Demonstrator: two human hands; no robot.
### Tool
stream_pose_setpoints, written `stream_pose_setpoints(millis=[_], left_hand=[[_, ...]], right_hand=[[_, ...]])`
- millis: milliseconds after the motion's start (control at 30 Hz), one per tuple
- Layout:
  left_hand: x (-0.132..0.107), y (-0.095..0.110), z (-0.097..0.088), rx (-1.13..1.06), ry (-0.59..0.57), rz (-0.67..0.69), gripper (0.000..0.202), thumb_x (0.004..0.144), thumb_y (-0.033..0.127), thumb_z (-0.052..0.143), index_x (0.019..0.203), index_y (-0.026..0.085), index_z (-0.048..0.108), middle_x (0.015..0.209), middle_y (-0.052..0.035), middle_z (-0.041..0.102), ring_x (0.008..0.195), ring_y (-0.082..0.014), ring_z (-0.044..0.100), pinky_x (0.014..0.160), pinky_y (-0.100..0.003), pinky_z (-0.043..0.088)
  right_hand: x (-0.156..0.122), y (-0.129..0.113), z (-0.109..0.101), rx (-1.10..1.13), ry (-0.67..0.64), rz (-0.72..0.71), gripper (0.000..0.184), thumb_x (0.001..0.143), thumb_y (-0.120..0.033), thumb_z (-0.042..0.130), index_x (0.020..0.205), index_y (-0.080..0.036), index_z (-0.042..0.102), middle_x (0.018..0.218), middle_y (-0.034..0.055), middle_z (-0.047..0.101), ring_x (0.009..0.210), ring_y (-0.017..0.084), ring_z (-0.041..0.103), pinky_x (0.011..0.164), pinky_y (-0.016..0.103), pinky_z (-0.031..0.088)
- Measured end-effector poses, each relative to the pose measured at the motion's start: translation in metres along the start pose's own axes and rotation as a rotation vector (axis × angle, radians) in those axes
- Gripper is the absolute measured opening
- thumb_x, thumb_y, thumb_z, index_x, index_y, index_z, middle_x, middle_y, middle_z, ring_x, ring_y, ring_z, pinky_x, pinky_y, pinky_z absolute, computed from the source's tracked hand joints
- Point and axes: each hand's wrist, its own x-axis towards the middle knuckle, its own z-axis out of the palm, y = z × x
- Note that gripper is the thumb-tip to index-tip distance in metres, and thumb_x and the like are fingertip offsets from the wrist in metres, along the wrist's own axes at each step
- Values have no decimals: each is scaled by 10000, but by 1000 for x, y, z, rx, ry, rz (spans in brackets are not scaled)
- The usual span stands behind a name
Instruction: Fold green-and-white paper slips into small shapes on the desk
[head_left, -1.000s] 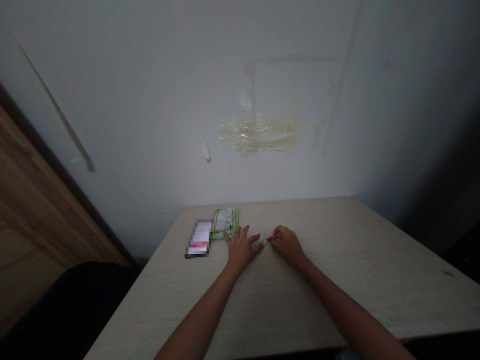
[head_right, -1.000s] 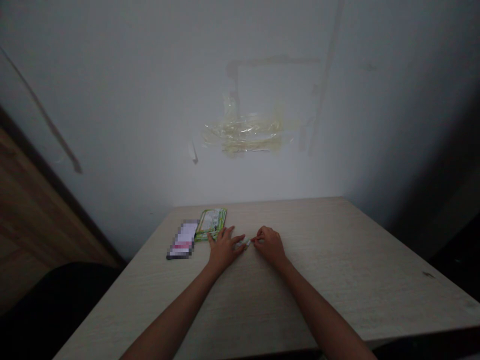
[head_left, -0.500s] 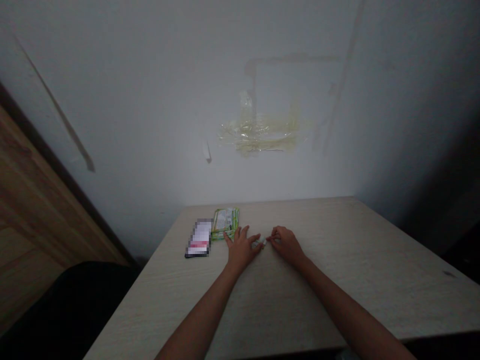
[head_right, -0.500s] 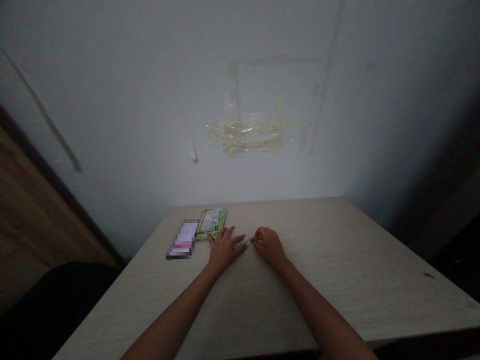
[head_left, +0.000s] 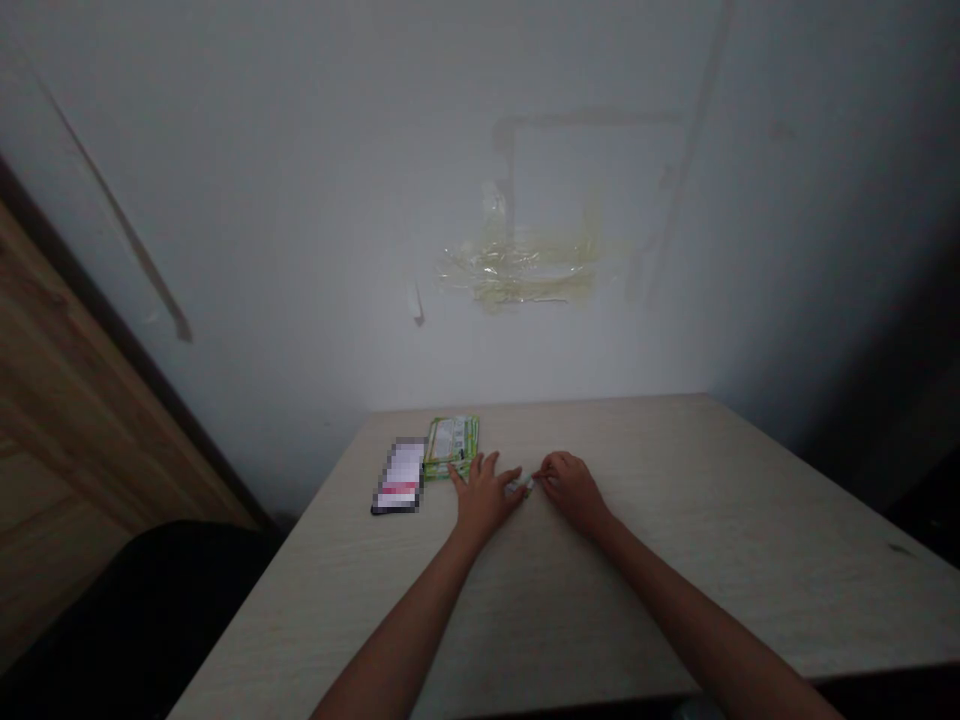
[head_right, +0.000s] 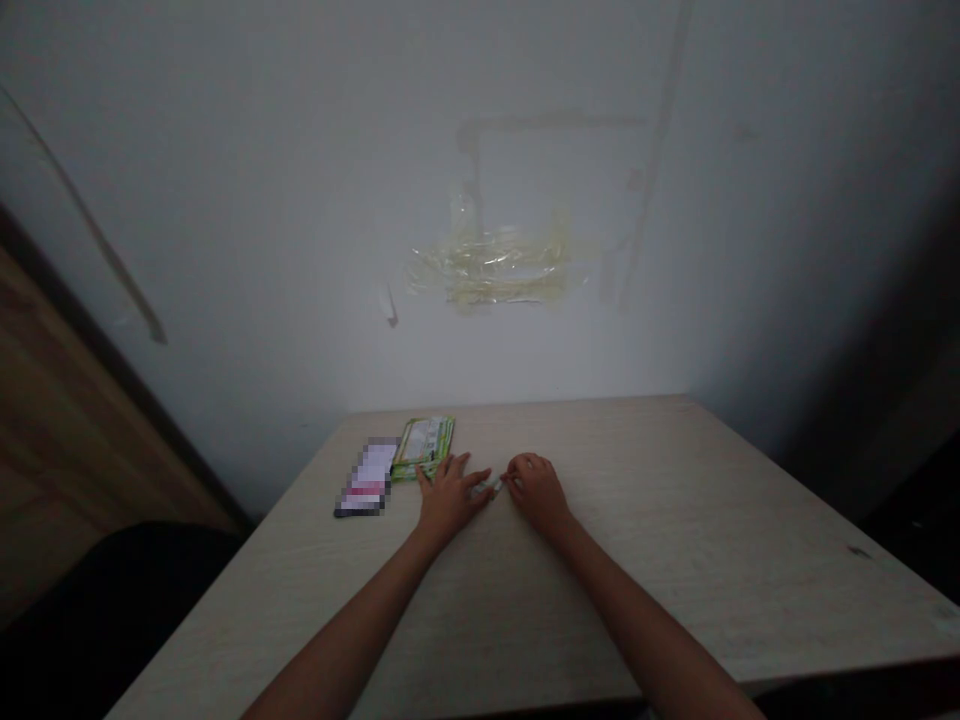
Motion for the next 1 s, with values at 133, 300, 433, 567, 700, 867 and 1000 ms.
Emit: stream_pose_setpoints(millis=[133, 300, 433, 567, 700, 867, 1000], left_hand=[[0, -1, 1, 1, -2, 15, 397, 823, 637, 503, 1171, 484, 620, 1443, -8, 463, 1356, -352, 313, 1049, -752, -5], [0, -2, 2, 1, 18, 15, 380, 833, 624, 498, 1164, 486, 623, 1433, -12, 472, 1354, -353, 314, 1040, -759, -24], [-1, -1, 2, -12, 8, 6, 381, 833, 620, 501, 1170, 488, 618, 1435, -8, 470, 1362, -343, 302, 1055, -740, -40], [-1, -1, 1, -11, 18, 6, 389, 835, 627, 491, 1177, 487, 613, 1436, -17, 468, 1364, -345, 301, 1048, -747, -40], [-1, -1, 1, -8, 12, 3, 379, 828, 627, 504, 1167, 498, 616, 1451, -3, 454, 1378, -354, 276, 1050, -744, -35], [0, -2, 1, -9, -8, -15, 366, 838, 619, 495, 1169, 512, 608, 1480, 12, 418, 1393, -359, 246, 1052, -745, -8], [0, -3, 1, -3, 6, -9, 356, 835, 624, 495, 1158, 524, 609, 1483, 10, 413, 1396, -356, 244, 1042, -757, 6]], right_hand=[[1, 1, 1, -5, -17, 1, 41, 856, -188, 551, 894, -187, 567, 946, 60, 637, 931, 204, 569, 873, 327, 408], [1, -2, -1, -37, -19, -37, 48, 860, -171, 552, 900, -187, 573, 928, 66, 644, 939, 214, 565, 901, 347, 399], [0, -7, -5, -62, -21, -85, 69, 881, -176, 532, 922, -191, 585, 929, 71, 644, 954, 215, 558, 942, 364, 392], [-3, -8, -6, -60, -40, -93, 115, 881, -176, 516, 939, -191, 614, 938, 70, 652, 973, 212, 557, 968, 379, 388], [-5, -5, -8, -15, -94, -118, 232, 815, -141, 556, 1002, -219, 670, 1031, 67, 676, 1096, 223, 542, 1004, 402, 371], [-6, -3, -11, 43, -144, -187, 307, 769, -137, 593, 1009, -283, 717, 992, 28, 724, 1163, 242, 528, 1028, 447, 352], [-7, -4, -11, 71, -116, -201, 310, 772, -135, 588, 1020, -267, 719, 1026, 31, 725, 1172, 242, 527, 1033, 449, 360]])
